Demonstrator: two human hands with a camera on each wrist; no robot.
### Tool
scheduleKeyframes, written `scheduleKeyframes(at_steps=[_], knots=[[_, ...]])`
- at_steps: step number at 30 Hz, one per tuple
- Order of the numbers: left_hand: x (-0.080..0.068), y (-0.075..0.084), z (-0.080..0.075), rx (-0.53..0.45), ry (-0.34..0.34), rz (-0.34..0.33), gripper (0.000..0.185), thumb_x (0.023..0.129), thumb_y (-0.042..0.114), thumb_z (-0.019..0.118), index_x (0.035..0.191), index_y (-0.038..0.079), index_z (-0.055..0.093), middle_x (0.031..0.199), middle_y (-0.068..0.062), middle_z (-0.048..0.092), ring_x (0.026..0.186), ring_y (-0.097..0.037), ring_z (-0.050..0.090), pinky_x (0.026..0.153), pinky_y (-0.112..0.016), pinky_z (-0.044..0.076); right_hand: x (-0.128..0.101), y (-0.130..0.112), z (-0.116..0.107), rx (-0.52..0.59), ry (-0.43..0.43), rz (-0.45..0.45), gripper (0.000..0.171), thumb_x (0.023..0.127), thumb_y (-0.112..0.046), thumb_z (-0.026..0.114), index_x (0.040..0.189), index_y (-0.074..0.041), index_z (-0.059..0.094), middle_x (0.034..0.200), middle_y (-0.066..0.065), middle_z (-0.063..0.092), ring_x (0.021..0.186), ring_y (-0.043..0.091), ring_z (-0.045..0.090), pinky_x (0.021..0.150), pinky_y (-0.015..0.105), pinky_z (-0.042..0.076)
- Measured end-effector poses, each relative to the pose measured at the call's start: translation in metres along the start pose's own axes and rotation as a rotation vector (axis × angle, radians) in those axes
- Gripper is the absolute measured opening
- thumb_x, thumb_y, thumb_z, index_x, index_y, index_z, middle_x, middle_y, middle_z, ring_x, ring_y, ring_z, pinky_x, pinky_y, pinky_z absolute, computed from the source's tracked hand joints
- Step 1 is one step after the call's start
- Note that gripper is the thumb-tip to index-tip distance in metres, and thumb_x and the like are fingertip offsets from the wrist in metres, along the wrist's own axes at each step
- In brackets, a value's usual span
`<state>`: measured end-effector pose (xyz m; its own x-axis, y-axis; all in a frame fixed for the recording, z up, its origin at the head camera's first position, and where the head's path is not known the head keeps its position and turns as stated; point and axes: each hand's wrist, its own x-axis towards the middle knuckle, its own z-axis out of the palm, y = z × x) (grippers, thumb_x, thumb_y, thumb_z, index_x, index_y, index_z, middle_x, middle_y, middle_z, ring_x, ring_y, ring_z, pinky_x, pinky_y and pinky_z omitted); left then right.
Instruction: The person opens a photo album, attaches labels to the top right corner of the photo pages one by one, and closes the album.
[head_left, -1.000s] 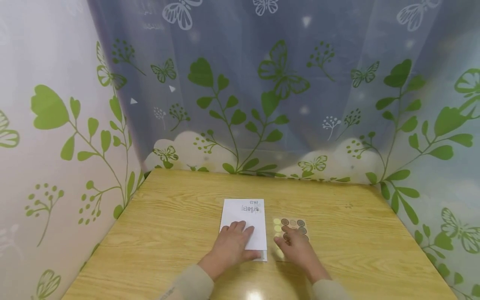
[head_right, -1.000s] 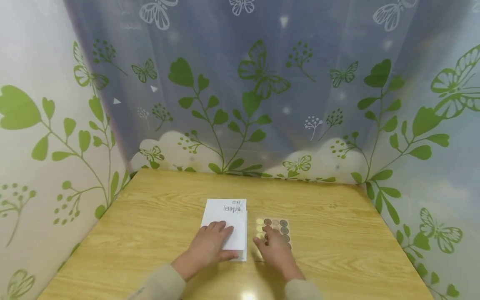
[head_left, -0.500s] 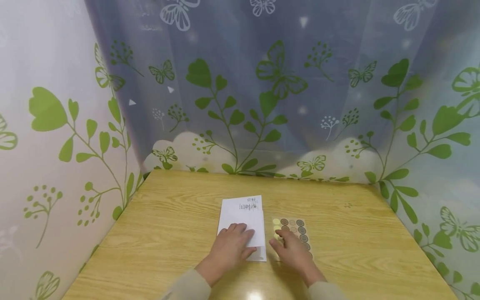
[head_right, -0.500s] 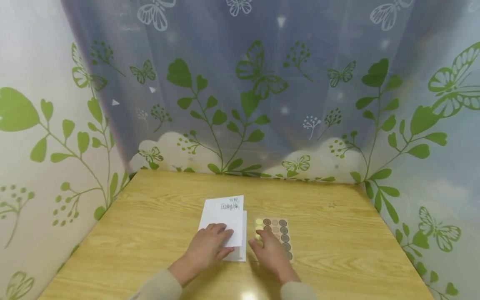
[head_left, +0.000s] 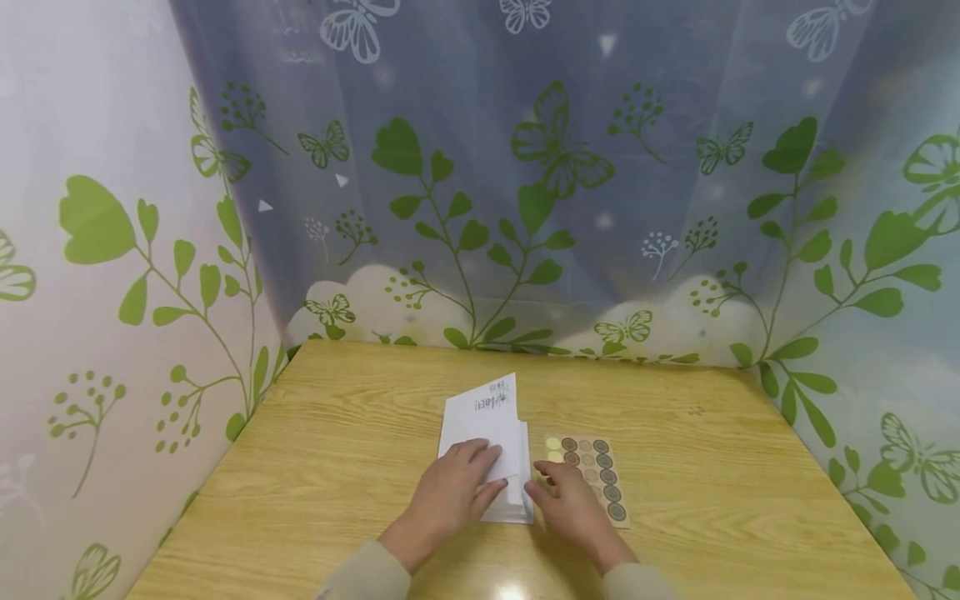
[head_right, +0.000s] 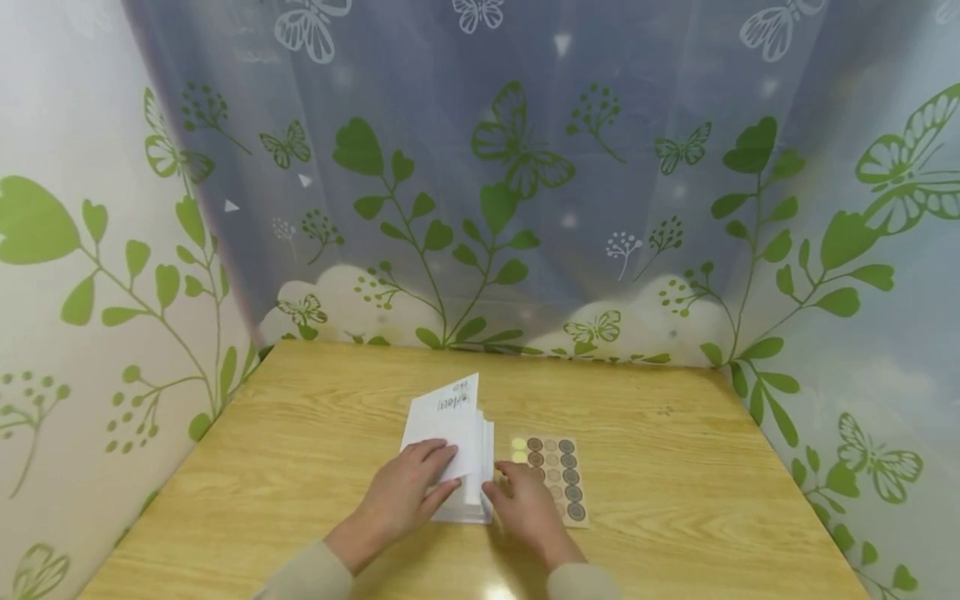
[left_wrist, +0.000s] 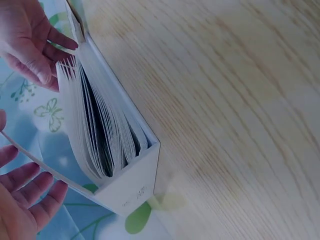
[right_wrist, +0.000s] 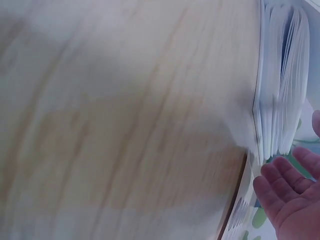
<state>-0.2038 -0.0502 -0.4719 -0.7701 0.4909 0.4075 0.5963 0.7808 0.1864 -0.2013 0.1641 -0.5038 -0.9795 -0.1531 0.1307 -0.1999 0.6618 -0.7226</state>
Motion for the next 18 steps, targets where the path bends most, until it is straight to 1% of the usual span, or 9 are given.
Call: scheduleKeyframes(at_steps=[3, 6, 10, 13, 18], knots=[[-0.001, -0.003, -0.001, -0.04, 0.037, -0.011, 0.045, 0.096, 0.037, 0.064, 0.131, 0.009, 0.06, 0.13, -0.012, 0.06, 0.119, -0.029, 0.058, 0.096, -0.043, 0.052, 0.001, -0.003, 0.003, 0.003, 0.002, -0.018, 0.044, 0.094, -0.022, 0.066, 0.127, 0.006, 0.06, 0.122, 0.027, 0.061, 0.107, 0.042, 0.062, 0.09, 0.054, 0.053], [-0.004, -0.005, -0.004, -0.069, 0.096, -0.005, 0.043, 0.095, 0.032, 0.066, 0.13, 0.009, 0.061, 0.127, -0.012, 0.06, 0.116, -0.03, 0.059, 0.092, -0.044, 0.054, 0.002, -0.006, 0.006, 0.007, -0.006, -0.012, 0.044, 0.094, -0.022, 0.067, 0.128, 0.004, 0.06, 0.123, 0.026, 0.061, 0.109, 0.041, 0.062, 0.091, 0.054, 0.052], [-0.006, -0.008, -0.007, -0.094, 0.163, 0.007, 0.043, 0.092, 0.027, 0.069, 0.13, 0.008, 0.061, 0.124, -0.012, 0.061, 0.113, -0.03, 0.061, 0.088, -0.044, 0.056, 0.002, -0.01, 0.01, -0.018, -0.018, -0.005, 0.045, 0.093, -0.023, 0.068, 0.129, 0.001, 0.06, 0.123, 0.023, 0.062, 0.11, 0.04, 0.062, 0.093, 0.054, 0.051], [-0.007, -0.01, -0.007, -0.1, 0.189, 0.005, 0.044, 0.092, 0.027, 0.069, 0.131, 0.008, 0.06, 0.124, -0.012, 0.061, 0.114, -0.03, 0.061, 0.09, -0.043, 0.055, 0.001, -0.012, 0.012, -0.051, -0.029, -0.002, 0.045, 0.092, -0.023, 0.069, 0.129, 0.001, 0.06, 0.122, 0.022, 0.063, 0.11, 0.039, 0.062, 0.094, 0.055, 0.05], [-0.009, -0.014, -0.012, -0.136, 0.216, -0.016, 0.044, 0.093, 0.026, 0.068, 0.131, 0.005, 0.06, 0.125, -0.013, 0.062, 0.114, -0.03, 0.061, 0.092, -0.044, 0.054, 0.001, -0.014, 0.017, -0.077, -0.054, -0.014, 0.047, 0.092, -0.023, 0.069, 0.129, 0.003, 0.059, 0.121, 0.023, 0.063, 0.112, 0.04, 0.061, 0.097, 0.055, 0.048]])
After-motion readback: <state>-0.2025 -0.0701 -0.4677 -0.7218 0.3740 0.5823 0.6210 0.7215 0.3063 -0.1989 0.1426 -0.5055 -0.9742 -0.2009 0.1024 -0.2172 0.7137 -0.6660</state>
